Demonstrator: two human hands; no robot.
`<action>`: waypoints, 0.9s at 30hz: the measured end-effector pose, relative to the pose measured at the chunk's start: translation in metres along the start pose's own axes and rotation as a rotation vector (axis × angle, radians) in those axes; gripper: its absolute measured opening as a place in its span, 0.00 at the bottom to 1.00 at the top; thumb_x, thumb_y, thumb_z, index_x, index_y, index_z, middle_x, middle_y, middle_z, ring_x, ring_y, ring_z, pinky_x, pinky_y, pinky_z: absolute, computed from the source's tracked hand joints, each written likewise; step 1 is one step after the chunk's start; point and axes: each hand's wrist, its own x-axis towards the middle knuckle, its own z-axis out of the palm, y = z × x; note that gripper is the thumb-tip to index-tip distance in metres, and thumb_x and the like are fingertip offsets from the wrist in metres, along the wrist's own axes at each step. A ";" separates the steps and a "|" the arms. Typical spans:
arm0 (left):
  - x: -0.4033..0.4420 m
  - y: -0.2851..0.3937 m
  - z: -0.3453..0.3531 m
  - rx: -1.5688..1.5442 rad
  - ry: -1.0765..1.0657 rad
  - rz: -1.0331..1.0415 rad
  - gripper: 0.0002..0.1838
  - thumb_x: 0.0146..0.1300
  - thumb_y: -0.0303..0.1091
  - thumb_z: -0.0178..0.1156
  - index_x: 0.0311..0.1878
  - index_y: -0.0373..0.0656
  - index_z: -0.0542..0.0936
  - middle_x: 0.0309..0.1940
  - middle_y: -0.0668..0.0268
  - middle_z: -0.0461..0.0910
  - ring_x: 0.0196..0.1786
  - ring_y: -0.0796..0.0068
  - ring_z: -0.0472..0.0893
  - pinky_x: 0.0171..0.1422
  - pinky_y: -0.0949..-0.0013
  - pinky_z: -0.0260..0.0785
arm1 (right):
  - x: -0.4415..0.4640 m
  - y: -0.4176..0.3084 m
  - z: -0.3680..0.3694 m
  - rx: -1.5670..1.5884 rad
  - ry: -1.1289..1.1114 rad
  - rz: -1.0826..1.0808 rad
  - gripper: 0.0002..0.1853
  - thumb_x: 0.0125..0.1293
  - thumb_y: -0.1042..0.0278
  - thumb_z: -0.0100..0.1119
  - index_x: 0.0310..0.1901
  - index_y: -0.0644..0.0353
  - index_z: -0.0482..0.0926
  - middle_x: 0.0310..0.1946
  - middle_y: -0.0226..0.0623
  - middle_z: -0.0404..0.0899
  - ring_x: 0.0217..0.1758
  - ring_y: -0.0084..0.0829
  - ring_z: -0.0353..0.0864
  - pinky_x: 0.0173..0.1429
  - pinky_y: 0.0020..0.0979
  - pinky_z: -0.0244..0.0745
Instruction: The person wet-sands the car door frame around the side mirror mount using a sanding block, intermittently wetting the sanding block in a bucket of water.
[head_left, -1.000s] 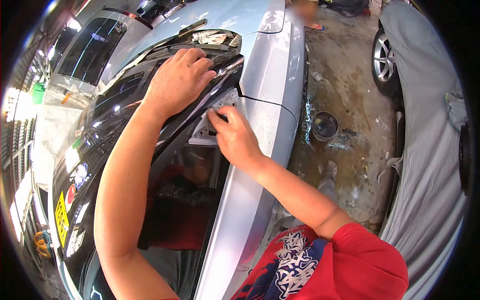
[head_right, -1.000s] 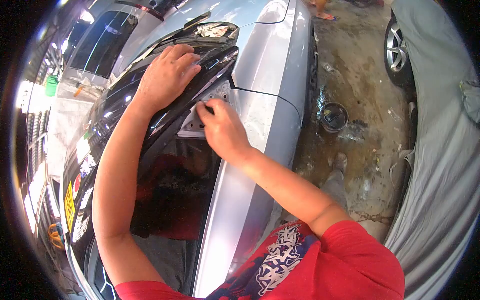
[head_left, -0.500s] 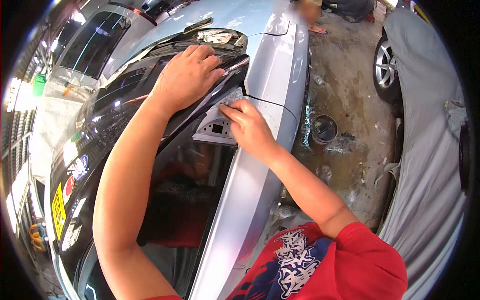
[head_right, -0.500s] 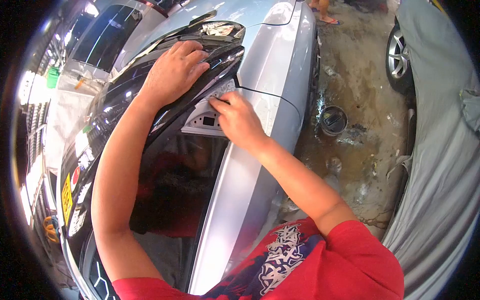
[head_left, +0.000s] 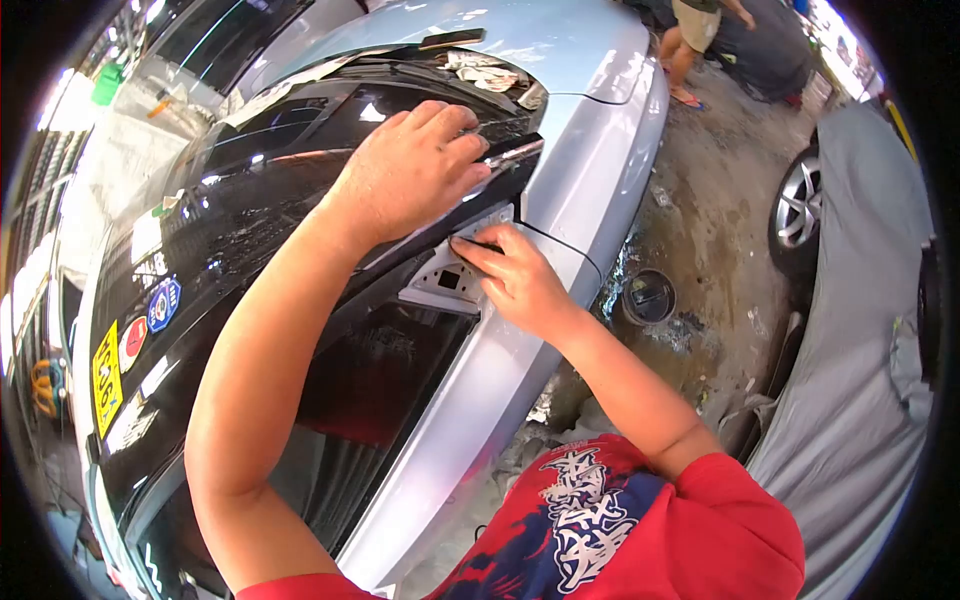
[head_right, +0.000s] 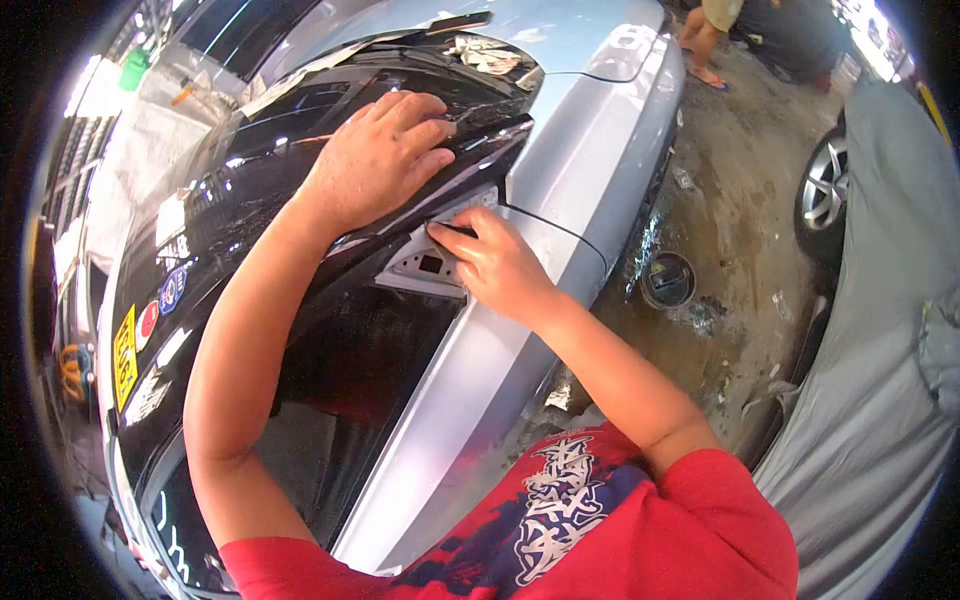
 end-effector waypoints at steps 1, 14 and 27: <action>0.001 0.000 -0.001 -0.014 0.002 -0.001 0.15 0.71 0.42 0.66 0.53 0.43 0.86 0.58 0.61 0.81 0.63 0.57 0.80 0.68 0.55 0.75 | 0.000 0.002 0.001 -0.011 -0.015 -0.039 0.28 0.56 0.81 0.65 0.62 0.58 0.85 0.49 0.43 0.78 0.53 0.46 0.81 0.59 0.42 0.79; -0.001 -0.001 -0.005 -0.031 -0.036 -0.064 0.16 0.68 0.41 0.69 0.54 0.45 0.85 0.59 0.61 0.81 0.63 0.56 0.81 0.68 0.54 0.76 | 0.013 0.015 -0.013 -0.065 -0.074 -0.130 0.25 0.59 0.73 0.70 0.61 0.58 0.85 0.48 0.39 0.78 0.51 0.43 0.81 0.56 0.42 0.78; 0.017 0.022 -0.037 -0.072 -0.050 -0.078 0.19 0.58 0.33 0.74 0.52 0.42 0.83 0.56 0.58 0.80 0.61 0.52 0.79 0.63 0.50 0.74 | -0.005 0.015 -0.019 -0.190 -0.001 -0.150 0.26 0.59 0.75 0.62 0.62 0.64 0.82 0.49 0.41 0.76 0.51 0.42 0.80 0.55 0.43 0.78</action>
